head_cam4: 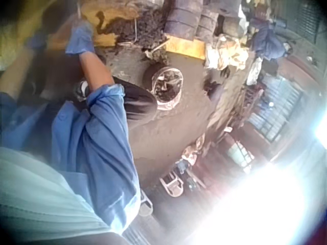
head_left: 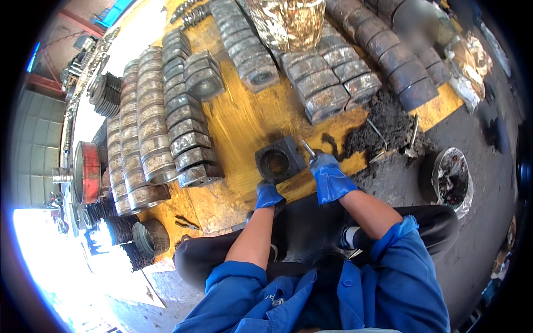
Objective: The person sits on the floor and cleans a metal part using a file and a hammer. They repeatedly file the edges of the part and tap it with the hammer to remove debris, then place the part on a wooden surface.
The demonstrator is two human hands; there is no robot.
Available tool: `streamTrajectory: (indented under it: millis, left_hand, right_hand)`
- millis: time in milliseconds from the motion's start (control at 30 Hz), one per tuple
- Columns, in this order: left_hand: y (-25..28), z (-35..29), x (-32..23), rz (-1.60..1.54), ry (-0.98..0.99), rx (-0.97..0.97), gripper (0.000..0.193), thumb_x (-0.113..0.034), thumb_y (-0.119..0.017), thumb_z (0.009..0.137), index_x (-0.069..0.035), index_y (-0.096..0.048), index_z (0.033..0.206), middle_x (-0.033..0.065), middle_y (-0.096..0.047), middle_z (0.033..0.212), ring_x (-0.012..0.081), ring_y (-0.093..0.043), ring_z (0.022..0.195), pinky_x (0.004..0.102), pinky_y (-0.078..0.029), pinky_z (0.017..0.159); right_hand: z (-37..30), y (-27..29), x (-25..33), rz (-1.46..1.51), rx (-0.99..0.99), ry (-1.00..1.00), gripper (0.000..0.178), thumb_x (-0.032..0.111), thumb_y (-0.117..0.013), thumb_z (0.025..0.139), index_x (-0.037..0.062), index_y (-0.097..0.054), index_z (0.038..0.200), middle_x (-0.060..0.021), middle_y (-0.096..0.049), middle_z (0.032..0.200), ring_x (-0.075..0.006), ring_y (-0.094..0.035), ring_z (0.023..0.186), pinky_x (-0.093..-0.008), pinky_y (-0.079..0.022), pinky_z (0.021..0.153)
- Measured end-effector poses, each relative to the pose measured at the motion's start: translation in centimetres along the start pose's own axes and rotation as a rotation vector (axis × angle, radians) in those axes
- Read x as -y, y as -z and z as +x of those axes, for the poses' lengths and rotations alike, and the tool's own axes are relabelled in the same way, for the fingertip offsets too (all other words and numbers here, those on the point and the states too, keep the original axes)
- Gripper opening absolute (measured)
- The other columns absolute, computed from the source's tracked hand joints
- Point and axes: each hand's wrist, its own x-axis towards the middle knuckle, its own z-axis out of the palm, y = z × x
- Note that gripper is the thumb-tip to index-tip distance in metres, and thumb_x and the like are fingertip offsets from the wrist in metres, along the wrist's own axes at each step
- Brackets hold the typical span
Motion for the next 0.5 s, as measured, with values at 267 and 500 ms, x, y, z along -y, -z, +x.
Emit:
streamTrajectory:
  millis: [267, 500]
  left_hand:
    - [-2.3, -4.0, 0.2, 1.226, -0.392, 0.167, 0.045, -0.026, -0.056, 0.088, -0.01, -0.054, 0.13, 0.0204, -0.061, 0.122, 0.0336, -0.059, 0.114, 0.0393, -0.048, 0.094]
    - [-1.6, 3.2, 4.5, 0.813, -0.591, 0.016, 0.046, -0.037, -0.059, 0.089, -0.009, -0.059, 0.125, 0.0202, -0.062, 0.121, 0.0368, -0.058, 0.113, 0.0407, -0.046, 0.095]
  right_hand:
    - [-3.2, 13.9, 0.2, 0.018, -0.047, 0.031, 0.029, 0.032, -0.056, 0.087, 0.0156, -0.064, 0.111, -0.0179, -0.068, 0.092, -0.0384, -0.065, 0.085, -0.0451, -0.052, 0.074]
    - [-8.4, 33.0, 3.1, 0.23, -0.275, -0.108, 0.024, 0.025, -0.067, 0.088, 0.0057, -0.069, 0.103, -0.0122, -0.071, 0.082, -0.019, -0.066, 0.071, -0.0334, -0.053, 0.066]
